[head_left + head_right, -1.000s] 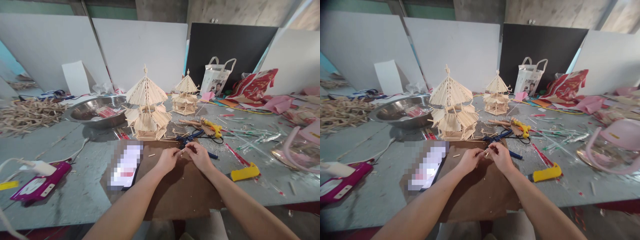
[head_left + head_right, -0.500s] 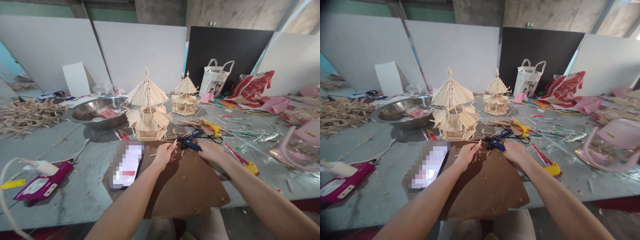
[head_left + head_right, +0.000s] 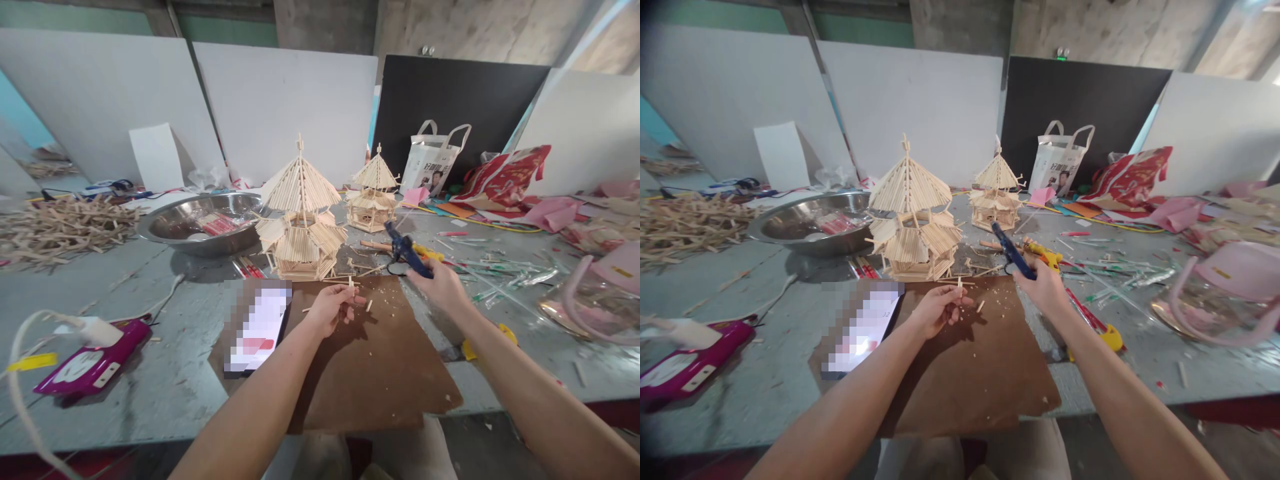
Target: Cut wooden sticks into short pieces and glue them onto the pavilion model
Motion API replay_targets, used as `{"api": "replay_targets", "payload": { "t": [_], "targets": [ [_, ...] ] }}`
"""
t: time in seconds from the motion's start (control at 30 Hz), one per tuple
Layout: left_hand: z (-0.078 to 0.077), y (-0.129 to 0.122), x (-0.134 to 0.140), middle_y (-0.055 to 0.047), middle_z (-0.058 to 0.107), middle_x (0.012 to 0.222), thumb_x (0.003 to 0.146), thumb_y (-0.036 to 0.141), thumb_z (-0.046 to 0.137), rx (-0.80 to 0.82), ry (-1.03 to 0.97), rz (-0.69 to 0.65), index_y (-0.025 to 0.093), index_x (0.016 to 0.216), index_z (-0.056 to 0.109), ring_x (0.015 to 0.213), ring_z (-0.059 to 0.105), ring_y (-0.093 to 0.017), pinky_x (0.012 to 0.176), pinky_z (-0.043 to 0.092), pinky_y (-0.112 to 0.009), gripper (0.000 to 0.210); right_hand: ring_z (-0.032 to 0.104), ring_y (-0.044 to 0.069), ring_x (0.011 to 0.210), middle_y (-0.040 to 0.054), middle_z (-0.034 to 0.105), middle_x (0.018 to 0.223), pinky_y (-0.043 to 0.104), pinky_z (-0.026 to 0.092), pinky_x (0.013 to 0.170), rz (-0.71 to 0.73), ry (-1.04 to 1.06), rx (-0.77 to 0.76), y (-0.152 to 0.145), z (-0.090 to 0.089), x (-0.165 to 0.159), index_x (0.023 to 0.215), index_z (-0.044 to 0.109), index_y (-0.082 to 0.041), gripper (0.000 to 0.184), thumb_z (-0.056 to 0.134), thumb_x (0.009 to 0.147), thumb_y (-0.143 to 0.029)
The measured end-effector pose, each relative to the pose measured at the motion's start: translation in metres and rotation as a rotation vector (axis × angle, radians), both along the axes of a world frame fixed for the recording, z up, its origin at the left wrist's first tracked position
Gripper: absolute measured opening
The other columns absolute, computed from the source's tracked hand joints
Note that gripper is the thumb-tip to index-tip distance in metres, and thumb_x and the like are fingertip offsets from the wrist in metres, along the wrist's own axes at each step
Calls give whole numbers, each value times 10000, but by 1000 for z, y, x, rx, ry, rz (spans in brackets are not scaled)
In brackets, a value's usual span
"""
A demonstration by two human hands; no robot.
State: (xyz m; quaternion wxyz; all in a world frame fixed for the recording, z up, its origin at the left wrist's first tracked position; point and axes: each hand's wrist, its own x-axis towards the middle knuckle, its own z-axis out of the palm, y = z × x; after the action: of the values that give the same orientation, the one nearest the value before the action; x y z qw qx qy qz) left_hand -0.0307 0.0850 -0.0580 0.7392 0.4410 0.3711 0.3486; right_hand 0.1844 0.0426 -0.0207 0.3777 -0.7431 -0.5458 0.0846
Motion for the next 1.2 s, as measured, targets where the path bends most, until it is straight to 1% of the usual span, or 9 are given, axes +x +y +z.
{"api": "replay_targets", "payload": {
  "t": [0.17,0.27,0.37,0.57,0.7,0.8,0.9,1.07,1.2],
  "targets": [
    [0,-2,1,-74,643,836,638,309,636,16,-15,5,115,719,531,409,518,-51,382,382,-189,235,272,70,291,-106,280,357,200,206,311,190,731,-54,-13,2,-11,892,541,-167,350,537,658,-427],
    [-3,-2,4,-82,627,904,609,323,662,29,-19,76,115,726,551,561,589,-90,514,452,-221,264,308,60,312,-92,334,399,190,238,305,284,946,-57,-18,-8,-17,855,550,-161,319,578,636,-391],
    [-7,-2,6,-77,625,872,584,343,679,51,-39,146,114,698,555,649,596,-99,636,462,-241,285,409,75,390,-37,470,495,204,333,351,359,1023,-31,-19,-18,-22,802,572,-154,268,577,638,-366],
    [-6,-2,6,-41,605,759,577,393,665,151,-10,164,111,692,562,655,578,-103,659,444,-252,321,594,183,715,45,628,722,333,474,679,468,1082,37,-18,-21,-31,830,602,-178,232,589,619,-276],
    [-2,-3,6,-8,581,666,594,393,647,248,80,93,110,693,582,629,549,-85,624,422,-214,307,516,243,1013,39,605,979,407,414,843,599,1091,62,-19,-22,-34,742,592,-219,203,591,540,-206],
    [-2,-4,6,-6,580,634,606,411,627,279,126,51,110,709,584,625,545,-92,617,423,-215,320,463,249,1078,45,623,871,410,387,874,697,1056,102,-17,-25,-37,595,549,-220,70,557,525,-223],
    [-5,-6,8,-21,594,653,619,434,601,289,191,-40,113,732,573,628,570,-115,586,434,-225,342,496,236,1028,52,621,756,404,371,885,715,1022,146,-13,-28,-40,635,557,-223,92,514,561,-256],
    [-11,-6,10,-29,612,705,700,431,493,389,397,-145,130,734,555,472,546,-90,437,382,-202,309,569,213,835,31,596,741,377,413,804,503,955,211,-3,-38,-34,775,537,-198,179,500,619,-277],
    [-11,-2,6,7,587,641,725,433,455,522,478,-81,141,691,539,395,473,-52,397,333,-179,307,544,180,691,18,554,747,347,433,695,203,493,270,0,-48,-14,864,495,-193,271,521,600,-247]
  ]
}}
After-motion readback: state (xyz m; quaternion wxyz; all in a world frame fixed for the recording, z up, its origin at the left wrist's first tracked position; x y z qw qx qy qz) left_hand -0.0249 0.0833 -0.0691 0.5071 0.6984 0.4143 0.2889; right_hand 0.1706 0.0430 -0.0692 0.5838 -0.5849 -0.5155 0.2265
